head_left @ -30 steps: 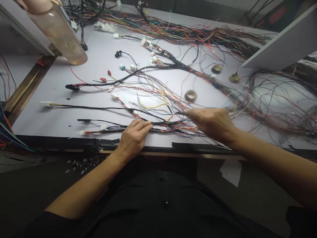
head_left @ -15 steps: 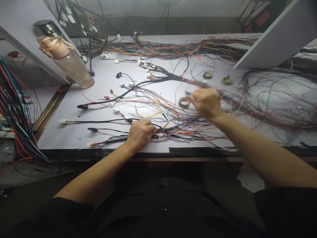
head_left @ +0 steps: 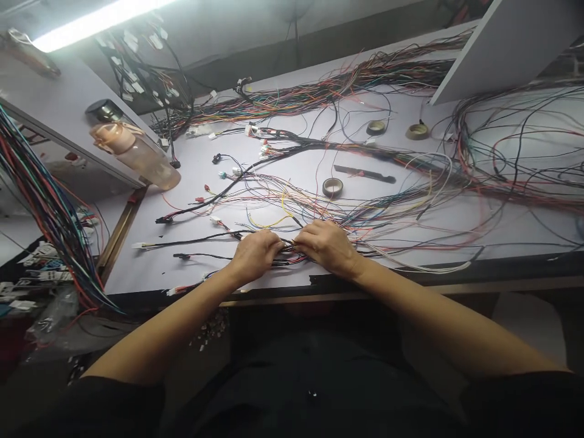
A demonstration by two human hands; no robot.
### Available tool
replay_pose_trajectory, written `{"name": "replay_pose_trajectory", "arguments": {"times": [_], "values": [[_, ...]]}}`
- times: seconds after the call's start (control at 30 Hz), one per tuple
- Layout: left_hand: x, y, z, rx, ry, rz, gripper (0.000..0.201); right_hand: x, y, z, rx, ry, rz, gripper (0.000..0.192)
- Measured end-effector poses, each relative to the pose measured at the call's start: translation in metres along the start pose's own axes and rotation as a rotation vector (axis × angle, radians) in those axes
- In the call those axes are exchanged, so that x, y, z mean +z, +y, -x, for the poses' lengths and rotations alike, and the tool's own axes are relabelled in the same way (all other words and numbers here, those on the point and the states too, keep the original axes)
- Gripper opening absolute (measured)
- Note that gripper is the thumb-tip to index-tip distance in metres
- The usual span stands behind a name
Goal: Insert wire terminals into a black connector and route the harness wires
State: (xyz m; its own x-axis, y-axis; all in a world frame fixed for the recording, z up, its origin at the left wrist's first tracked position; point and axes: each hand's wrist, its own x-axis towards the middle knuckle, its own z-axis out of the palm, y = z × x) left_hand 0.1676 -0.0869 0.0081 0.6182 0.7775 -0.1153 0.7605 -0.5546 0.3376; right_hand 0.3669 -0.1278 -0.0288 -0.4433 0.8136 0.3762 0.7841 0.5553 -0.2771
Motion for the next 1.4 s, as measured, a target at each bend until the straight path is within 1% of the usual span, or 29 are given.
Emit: {"name": "replay_pose_trajectory", "arguments": {"times": [0.07, 0.2, 0.27, 0.33, 0.43, 0.53, 0.6, 0.67, 0.73, 0.8, 0.93, 0.97, 1.03, 1.17, 1.27, 1.4], "values": [[-0.003, 0.001, 0.0, -0.02, -0.015, 0.078, 0.027, 0.001, 0.001, -0.002, -0.044, 0.016, 0.028, 0.02], [-0.008, 0.005, -0.003, 0.03, -0.045, 0.244, 0.021, 0.003, 0.001, -0.003, -0.096, 0.079, 0.011, 0.026], [-0.009, 0.007, -0.004, -0.002, -0.051, 0.321, 0.022, 0.003, 0.003, -0.002, -0.101, 0.104, -0.023, 0.026], [-0.007, 0.008, -0.005, -0.073, -0.042, 0.375, 0.026, 0.004, 0.005, -0.001, -0.1, 0.121, -0.051, 0.025], [-0.002, 0.011, -0.002, -0.15, 0.006, 0.364, 0.03, 0.006, 0.009, 0.0, -0.104, 0.137, -0.091, 0.024], [0.005, 0.016, 0.002, -0.192, 0.073, 0.337, 0.028, 0.009, 0.011, 0.002, -0.095, 0.124, -0.128, 0.02], [0.01, 0.02, 0.004, -0.213, 0.111, 0.335, 0.027, 0.01, 0.011, 0.002, -0.064, 0.107, -0.137, 0.016], [0.013, 0.022, 0.006, -0.233, 0.149, 0.353, 0.027, 0.009, 0.009, 0.002, -0.036, 0.087, -0.129, 0.015], [0.013, 0.022, 0.006, -0.258, 0.164, 0.418, 0.029, 0.007, 0.007, 0.002, -0.037, 0.073, -0.111, 0.017], [0.009, 0.019, 0.007, -0.286, 0.117, 0.512, 0.032, 0.005, 0.005, 0.003, -0.056, 0.083, -0.097, 0.02], [-0.006, 0.01, 0.008, -0.279, -0.114, 0.644, 0.039, 0.001, 0.003, 0.003, -0.081, 0.148, -0.101, 0.023], [-0.009, 0.009, 0.008, -0.269, -0.153, 0.661, 0.039, 0.001, 0.003, 0.003, -0.084, 0.158, -0.102, 0.024], [-0.013, 0.007, 0.007, -0.271, -0.198, 0.709, 0.038, 0.001, 0.003, 0.003, -0.09, 0.167, -0.104, 0.026], [-0.013, 0.006, 0.004, -0.328, -0.283, 0.852, 0.035, 0.001, 0.005, 0.004, -0.141, 0.177, -0.11, 0.026], [-0.016, 0.003, 0.001, -0.372, -0.378, 0.921, 0.033, 0.001, 0.005, 0.005, -0.195, 0.186, -0.126, 0.025], [-0.024, -0.001, -0.003, -0.393, -0.526, 0.942, 0.034, -0.002, 0.003, 0.006, -0.237, 0.171, -0.152, 0.026]]}}
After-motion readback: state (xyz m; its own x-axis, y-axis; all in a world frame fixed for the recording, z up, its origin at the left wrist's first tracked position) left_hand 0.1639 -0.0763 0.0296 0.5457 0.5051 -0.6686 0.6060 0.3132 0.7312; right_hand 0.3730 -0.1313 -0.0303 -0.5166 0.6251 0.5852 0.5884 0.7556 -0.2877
